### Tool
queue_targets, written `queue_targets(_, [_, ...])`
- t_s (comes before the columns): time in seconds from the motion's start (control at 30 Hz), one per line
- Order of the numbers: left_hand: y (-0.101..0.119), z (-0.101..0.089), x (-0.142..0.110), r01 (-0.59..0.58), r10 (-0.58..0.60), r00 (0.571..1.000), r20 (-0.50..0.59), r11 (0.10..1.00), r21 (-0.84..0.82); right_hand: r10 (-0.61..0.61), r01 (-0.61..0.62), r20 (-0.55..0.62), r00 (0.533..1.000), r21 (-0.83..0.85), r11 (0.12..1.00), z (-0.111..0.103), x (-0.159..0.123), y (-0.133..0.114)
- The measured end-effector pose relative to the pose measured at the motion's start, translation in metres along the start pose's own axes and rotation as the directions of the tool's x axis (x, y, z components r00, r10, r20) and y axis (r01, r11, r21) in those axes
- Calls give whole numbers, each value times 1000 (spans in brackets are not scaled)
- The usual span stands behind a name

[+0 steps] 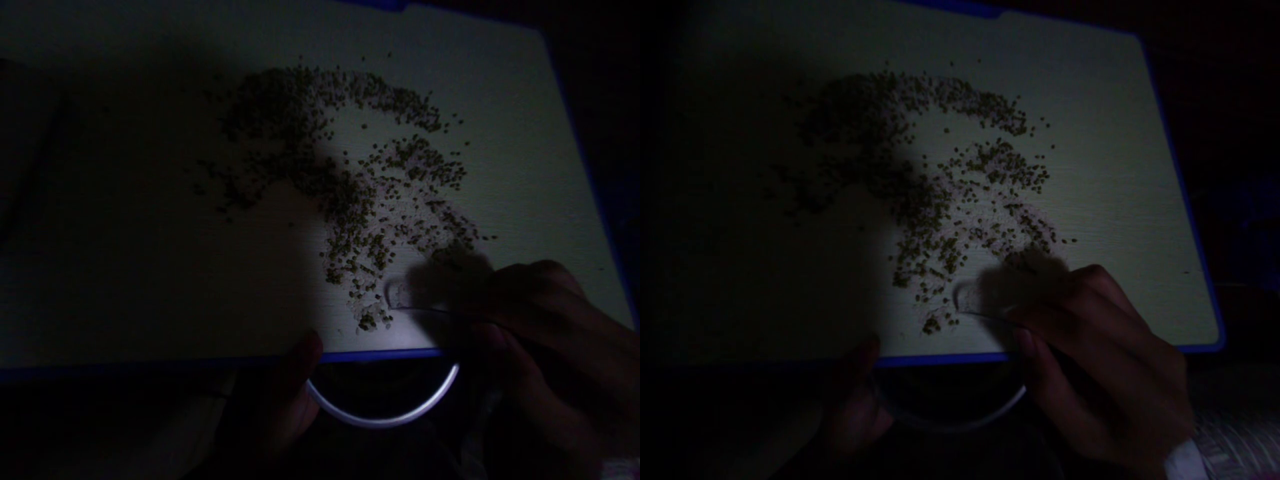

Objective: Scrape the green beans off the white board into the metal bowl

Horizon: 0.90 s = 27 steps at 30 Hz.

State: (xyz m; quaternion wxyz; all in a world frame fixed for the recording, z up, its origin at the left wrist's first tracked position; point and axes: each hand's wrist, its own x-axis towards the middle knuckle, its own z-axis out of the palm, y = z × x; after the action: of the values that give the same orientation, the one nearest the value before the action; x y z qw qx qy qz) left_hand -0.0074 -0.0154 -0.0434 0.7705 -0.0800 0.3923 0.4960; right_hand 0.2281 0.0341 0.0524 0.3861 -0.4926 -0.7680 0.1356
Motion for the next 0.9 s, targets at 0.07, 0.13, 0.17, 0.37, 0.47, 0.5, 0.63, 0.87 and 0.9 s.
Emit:
queue_targets(0.07, [0, 2, -1, -8, 8, 1000, -16, 1000, -4, 4, -4, -6, 1000, 19, 1000, 1, -1, 0])
queue_targets(0.13, [0, 1, -2, 3, -3, 1000, -15, 1000, -1, 2, -1, -19, 1000, 31, 1000, 1, -2, 0])
queue_targets(0.17, [0, 1, -3, 12, -12, 1000, -23, 1000, -4, -5, 6, -20, 1000, 36, 999, 1, -2, 1])
queue_targets(0.37, [0, 6, -3, -21, 18, 994, -110, 999, -29, -16, 15, 15, 1000, 78, 997, -2, -5, 2])
queue_targets(0.47, [2, -3, 1, 13, -14, 999, -49, 1000, -4, -12, 10, 18, 1000, 97, 995, 0, -6, 3])
queue_targets(0.5, [2, -8, 1, 30, -29, 999, -25, 1000, 4, -11, 9, 24, 1000, 103, 995, 0, -7, 3])
queue_targets(0.63, [4, -16, 2, 32, -32, 999, 4, 999, 5, -19, 12, 64, 998, 113, 994, -2, -9, 3])
queue_targets(0.87, [1, 16, 0, 29, -27, 997, -77, 999, 25, -8, -5, 93, 996, 138, 990, -9, -11, 0])
queue_targets(0.9, [1, 18, -1, 11, -10, 995, -101, 1000, 12, -4, -10, 104, 995, 135, 991, -9, -11, 1])
